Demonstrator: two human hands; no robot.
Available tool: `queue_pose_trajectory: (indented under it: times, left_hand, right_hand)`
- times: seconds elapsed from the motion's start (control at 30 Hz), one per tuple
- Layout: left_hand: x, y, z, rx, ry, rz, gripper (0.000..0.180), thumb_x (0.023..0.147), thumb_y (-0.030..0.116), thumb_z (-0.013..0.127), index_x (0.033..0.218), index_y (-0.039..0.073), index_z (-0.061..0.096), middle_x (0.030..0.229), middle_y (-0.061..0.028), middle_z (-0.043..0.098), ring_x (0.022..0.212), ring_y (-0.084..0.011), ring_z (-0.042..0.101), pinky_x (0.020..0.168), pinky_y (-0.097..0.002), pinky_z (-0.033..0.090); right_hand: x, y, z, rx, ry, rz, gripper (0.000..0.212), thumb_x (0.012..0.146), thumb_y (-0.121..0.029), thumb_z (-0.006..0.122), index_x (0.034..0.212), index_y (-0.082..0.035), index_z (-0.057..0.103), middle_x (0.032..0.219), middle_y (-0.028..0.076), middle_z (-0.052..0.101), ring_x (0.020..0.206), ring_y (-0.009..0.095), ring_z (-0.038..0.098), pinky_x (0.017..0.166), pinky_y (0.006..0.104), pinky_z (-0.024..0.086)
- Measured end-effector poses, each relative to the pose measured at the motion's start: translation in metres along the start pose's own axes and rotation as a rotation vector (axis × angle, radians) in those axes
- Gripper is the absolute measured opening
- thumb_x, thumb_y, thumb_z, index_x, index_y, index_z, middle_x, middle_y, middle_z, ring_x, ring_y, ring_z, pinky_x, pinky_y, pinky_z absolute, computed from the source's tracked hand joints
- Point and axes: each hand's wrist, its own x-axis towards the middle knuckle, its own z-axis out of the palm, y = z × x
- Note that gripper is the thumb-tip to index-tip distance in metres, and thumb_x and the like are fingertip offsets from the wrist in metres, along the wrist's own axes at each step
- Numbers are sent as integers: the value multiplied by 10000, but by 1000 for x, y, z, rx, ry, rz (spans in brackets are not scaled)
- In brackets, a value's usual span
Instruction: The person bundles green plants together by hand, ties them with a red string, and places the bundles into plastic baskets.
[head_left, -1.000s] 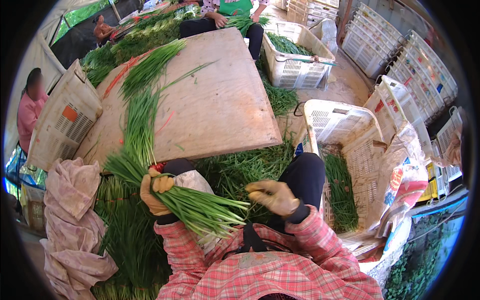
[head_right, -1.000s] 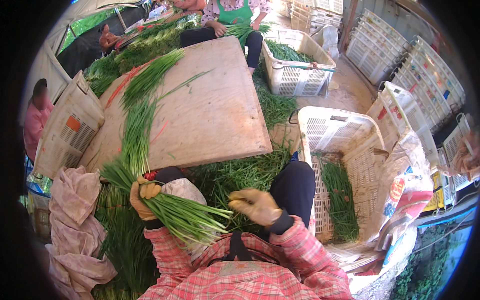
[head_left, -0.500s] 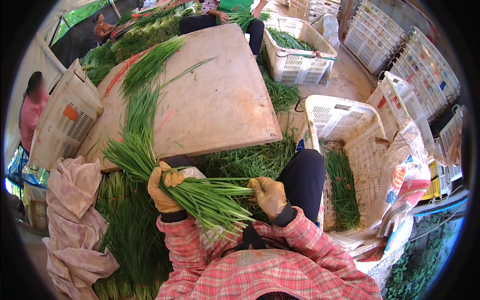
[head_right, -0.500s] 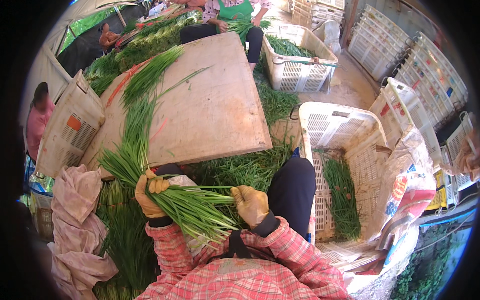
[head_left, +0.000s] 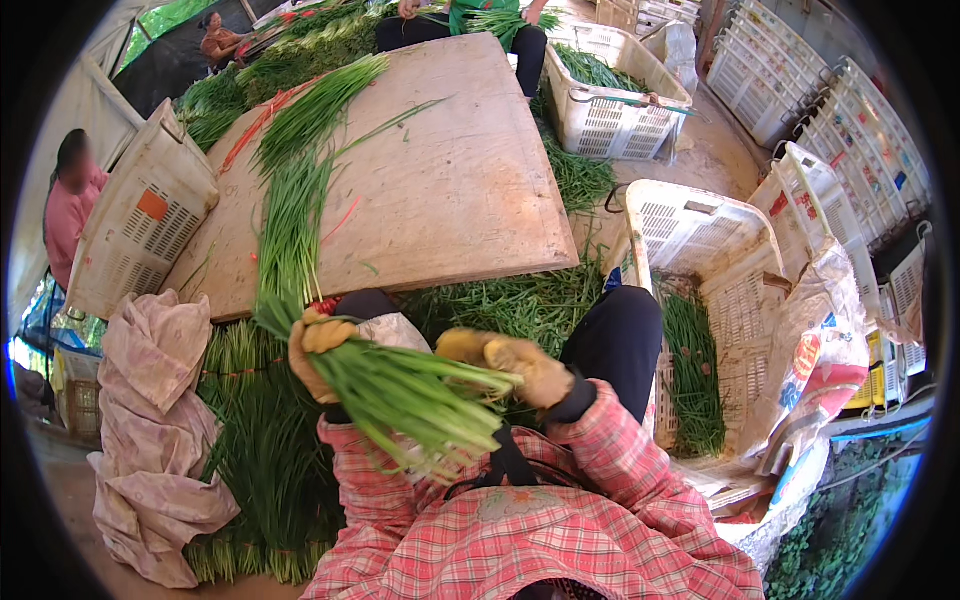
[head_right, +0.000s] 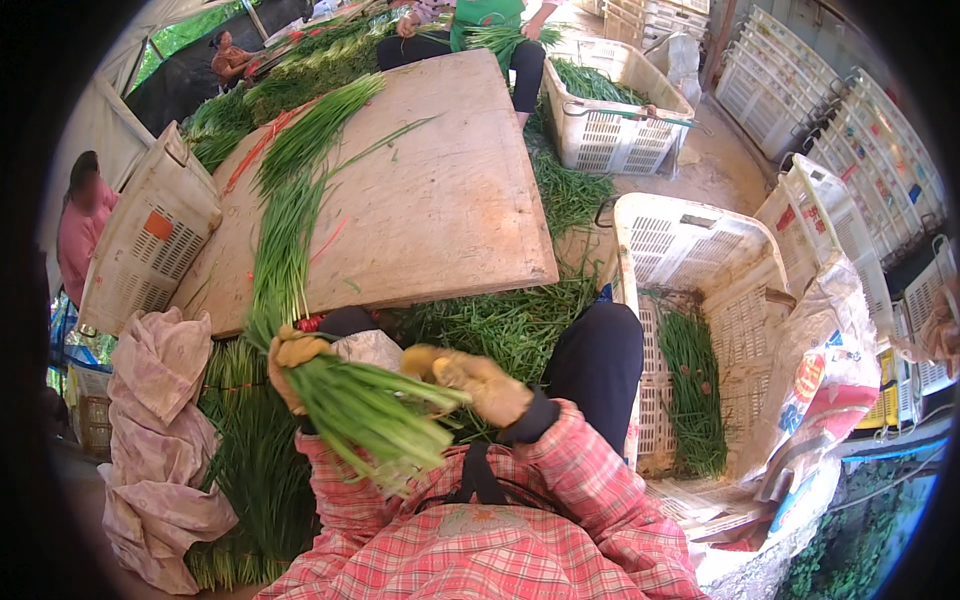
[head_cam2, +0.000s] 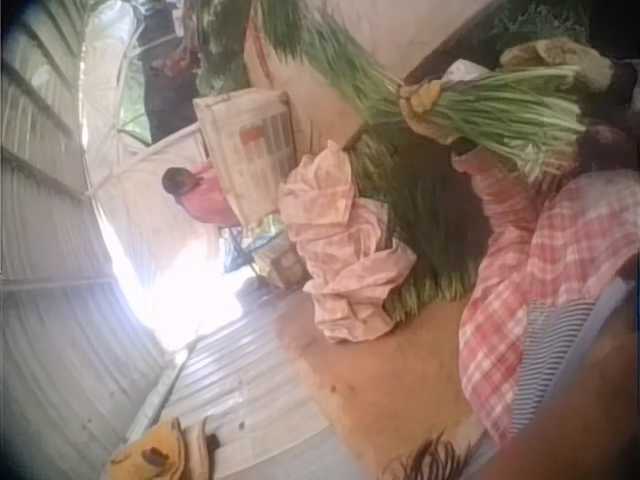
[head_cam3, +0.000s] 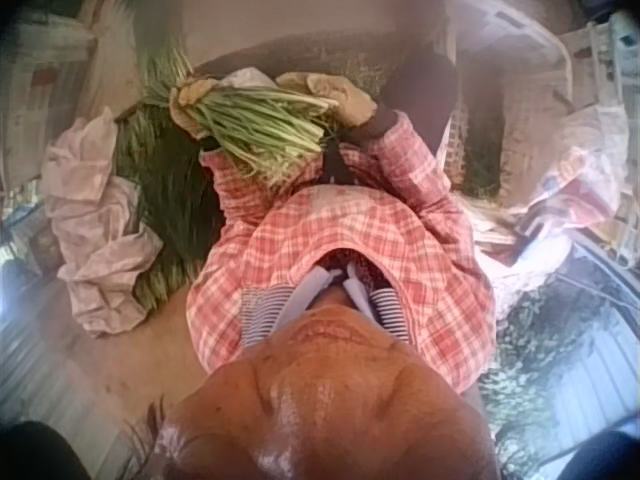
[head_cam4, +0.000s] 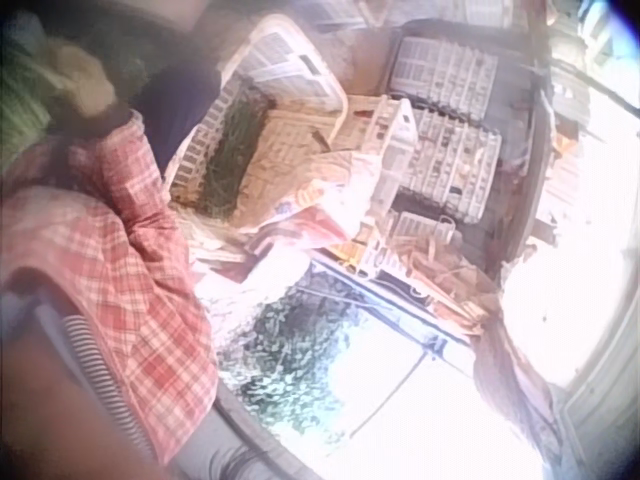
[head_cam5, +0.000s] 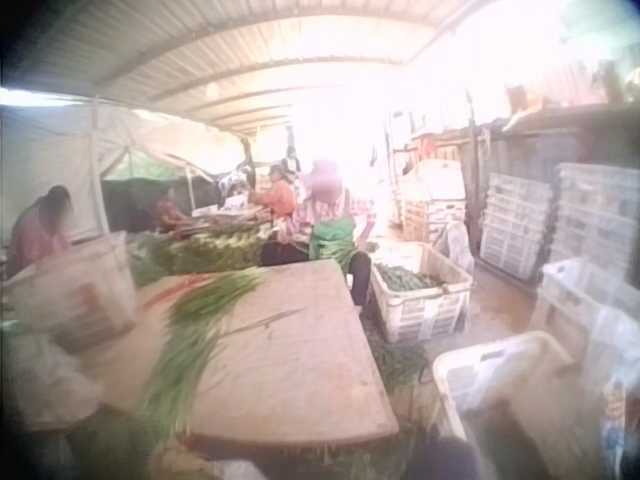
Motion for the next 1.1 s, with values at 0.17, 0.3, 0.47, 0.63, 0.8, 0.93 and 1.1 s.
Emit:
queue_pose_trajectory:
  times: [0.17,0.3,0.47,0.63,0.8,0.93,1.1]
  left_hand:
    - [0,16,0,153,-25,47,263,976,190,414,1006,-19,572,608,39,427,560,-78,394,639,-265,392]
    - [-3,38,0,370,-122,35,203,967,182,405,836,53,491,591,59,360,542,-59,344,613,-254,357]
    - [-6,28,-9,322,54,106,198,947,176,444,939,5,544,615,21,395,591,-124,404,648,-284,373]
    - [-2,-9,-5,417,101,53,179,899,176,495,921,4,539,588,28,393,577,-114,382,634,-266,339]
    - [0,-12,-3,506,22,43,172,895,178,492,896,10,529,564,28,367,550,-122,354,617,-269,325]
    - [0,-28,8,704,262,147,170,886,171,488,873,3,515,536,21,351,532,-127,358,599,-272,311]
    - [-1,-48,8,552,51,-61,199,864,176,495,854,-21,520,511,-11,398,514,-147,386,580,-286,332]
  right_hand:
    - [-26,24,17,151,208,286,302,948,-222,532,1137,2,608,834,59,655,572,47,489,498,193,389]
    - [-60,6,-11,106,440,-148,229,935,-158,545,889,44,642,636,33,579,454,25,355,424,189,270]
    - [-62,-17,-30,-831,446,-175,343,833,-221,688,1062,25,627,1036,132,629,972,241,580,871,340,452]
    - [-10,-7,14,-1312,260,-387,566,799,-352,670,1199,20,522,1033,218,606,983,375,563,843,423,452]
    - [-16,31,1,-860,514,-221,167,862,-174,627,865,-12,669,707,157,607,601,296,601,536,358,474]
    - [-28,4,-16,-1178,632,-88,145,823,-174,660,881,-43,684,812,135,645,719,297,621,632,378,491]
    - [-1,-3,8,-1188,500,-386,302,818,-233,661,1022,-11,635,1038,170,621,894,335,612,785,403,484]
